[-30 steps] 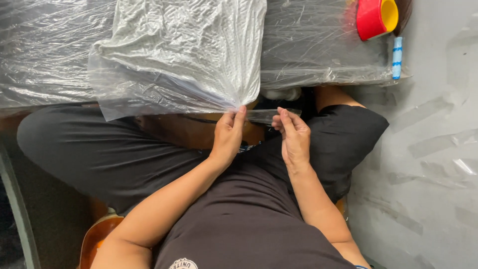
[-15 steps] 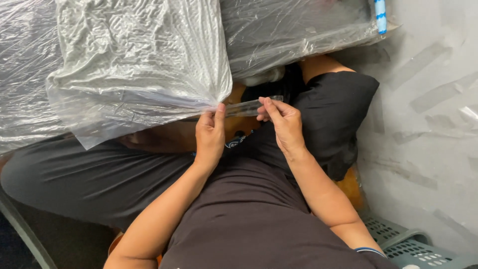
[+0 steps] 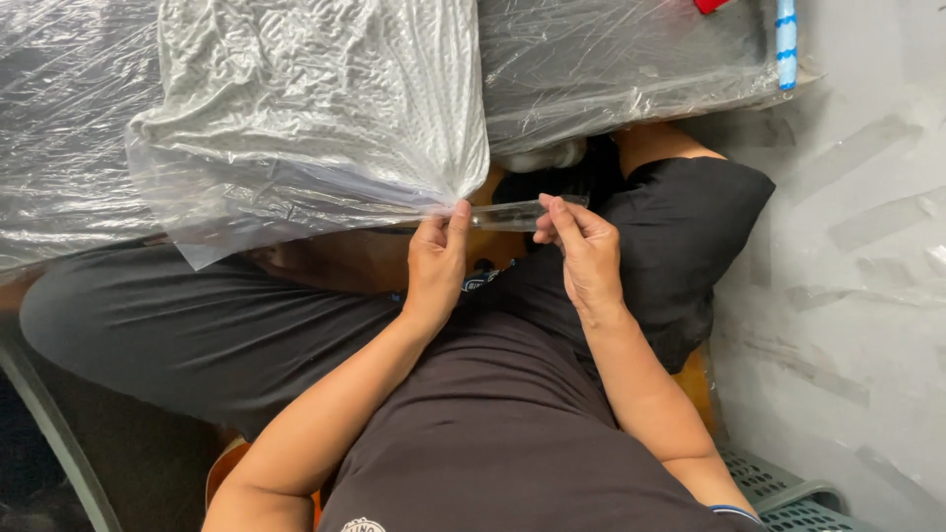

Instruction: Wrapping a foam cushion in plastic wrap, cutting the plastic with scissors, and securing it with tape.

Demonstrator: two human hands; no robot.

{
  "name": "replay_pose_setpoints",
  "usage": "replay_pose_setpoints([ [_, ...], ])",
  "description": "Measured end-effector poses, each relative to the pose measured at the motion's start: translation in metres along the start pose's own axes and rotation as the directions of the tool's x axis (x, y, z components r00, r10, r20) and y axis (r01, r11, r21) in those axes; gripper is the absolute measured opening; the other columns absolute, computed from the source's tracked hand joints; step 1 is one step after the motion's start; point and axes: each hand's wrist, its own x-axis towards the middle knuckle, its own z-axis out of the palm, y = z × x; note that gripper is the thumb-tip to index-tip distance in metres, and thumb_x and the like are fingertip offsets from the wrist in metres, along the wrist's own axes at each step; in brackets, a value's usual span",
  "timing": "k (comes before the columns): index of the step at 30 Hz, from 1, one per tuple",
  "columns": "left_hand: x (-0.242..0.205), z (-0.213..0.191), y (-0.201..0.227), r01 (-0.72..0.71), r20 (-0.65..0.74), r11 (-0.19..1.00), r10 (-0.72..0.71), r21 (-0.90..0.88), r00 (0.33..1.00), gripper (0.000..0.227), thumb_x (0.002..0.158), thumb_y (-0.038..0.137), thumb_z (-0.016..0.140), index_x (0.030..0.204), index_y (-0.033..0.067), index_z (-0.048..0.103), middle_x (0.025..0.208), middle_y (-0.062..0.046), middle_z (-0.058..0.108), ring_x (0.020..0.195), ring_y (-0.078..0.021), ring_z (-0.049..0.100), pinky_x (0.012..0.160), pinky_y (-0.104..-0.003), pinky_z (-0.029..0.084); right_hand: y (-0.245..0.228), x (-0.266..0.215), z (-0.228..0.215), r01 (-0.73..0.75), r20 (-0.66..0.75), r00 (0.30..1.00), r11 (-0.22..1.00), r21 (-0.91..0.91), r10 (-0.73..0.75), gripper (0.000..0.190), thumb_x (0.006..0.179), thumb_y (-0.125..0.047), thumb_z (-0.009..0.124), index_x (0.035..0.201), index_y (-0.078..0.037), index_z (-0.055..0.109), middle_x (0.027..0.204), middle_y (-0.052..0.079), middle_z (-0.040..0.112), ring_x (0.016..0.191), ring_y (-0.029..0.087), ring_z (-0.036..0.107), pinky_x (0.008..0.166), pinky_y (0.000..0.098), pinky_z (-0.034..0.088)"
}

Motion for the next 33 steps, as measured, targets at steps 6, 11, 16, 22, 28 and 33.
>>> replay_pose_setpoints([
  [6, 0.000, 0.000, -0.008, 0.015, 0.021, 0.999, -0.014, -0.040, 1.000, 0.032, 0.105, 0.037, 0.063, 0.090, 0.0098, 0.067, 0.070, 0.003, 0.065, 0.075, -0.0070, 0.052, 0.074, -0.032, 0.052, -0.001, -0.002, 0.000, 0.006, -0.008, 1.000, 1.000, 0.002, -0.006, 0.027, 0.102, -0.019, 0.071, 0.117, 0.003, 0.075, 0.082, 0.015, 0.074, 0.067, 0.020, 0.073, 0.069, 0.0292, 0.063],
  [11, -0.003, -0.003, 0.003, -0.004, 0.013, 0.999, 0.005, -0.043, 1.000, 0.028, 0.107, 0.034, 0.060, 0.094, 0.0101, 0.068, 0.070, 0.002, 0.067, 0.074, -0.0059, 0.054, 0.072, -0.032, 0.053, 0.008, 0.010, -0.017, -0.001, -0.090, 0.996, 0.997, 0.078, 0.008, 0.028, 0.104, -0.021, 0.066, 0.118, 0.001, 0.074, 0.079, 0.012, 0.071, 0.062, 0.020, 0.072, 0.062, 0.0263, 0.064],
  [16, 0.003, -0.001, -0.025, 0.002, 0.037, 0.990, 0.003, -0.139, 0.999, 0.022, 0.109, 0.030, 0.058, 0.092, 0.0153, 0.062, 0.063, 0.007, 0.055, 0.060, -0.0025, 0.049, 0.059, -0.021, 0.045, -0.031, 0.011, -0.075, 0.196, -0.271, 0.949, 0.974, 0.110, -0.160, 0.027, 0.109, -0.021, 0.057, 0.121, 0.001, 0.068, 0.081, 0.011, 0.064, 0.064, 0.020, 0.070, 0.059, 0.0256, 0.060],
  [22, 0.000, 0.003, -0.017, 0.056, 0.061, 0.984, -0.046, -0.170, 0.997, 0.030, 0.111, 0.031, 0.054, 0.086, 0.0162, 0.047, 0.054, 0.002, 0.038, 0.043, -0.0080, 0.038, 0.040, -0.023, 0.031, -0.032, 0.007, -0.217, 0.315, -0.551, 0.750, 0.930, -0.188, -0.365, 0.023, 0.110, -0.022, 0.053, 0.117, -0.001, 0.061, 0.081, 0.010, 0.059, 0.067, 0.019, 0.064, 0.057, 0.0272, 0.052],
  [28, -0.006, 0.007, -0.008, 0.103, 0.043, 0.985, -0.098, -0.139, 0.994, 0.034, 0.108, 0.043, 0.052, 0.091, 0.0145, 0.044, 0.055, 0.003, 0.029, 0.044, -0.0090, 0.029, 0.041, -0.028, 0.026, 0.105, -0.030, -0.398, -0.082, -0.877, 0.445, 0.968, -0.238, -0.178, 0.016, 0.103, -0.025, 0.056, 0.108, -0.012, 0.063, 0.080, 0.000, 0.065, 0.067, 0.010, 0.068, 0.057, 0.0273, 0.055],
  [33, -0.012, 0.014, 0.004, 0.102, 0.024, 0.989, -0.100, -0.107, 0.995, 0.038, 0.107, 0.046, 0.053, 0.089, 0.0136, 0.043, 0.057, 0.004, 0.028, 0.049, -0.0078, 0.028, 0.046, -0.028, 0.024, 0.303, -0.113, -0.503, -0.539, -0.991, 0.117, 0.833, -0.121, -0.068, 0.029, 0.082, -0.039, 0.065, 0.098, -0.017, 0.073, 0.082, 0.003, 0.077, 0.069, 0.019, 0.075, 0.068, 0.0351, 0.059],
])
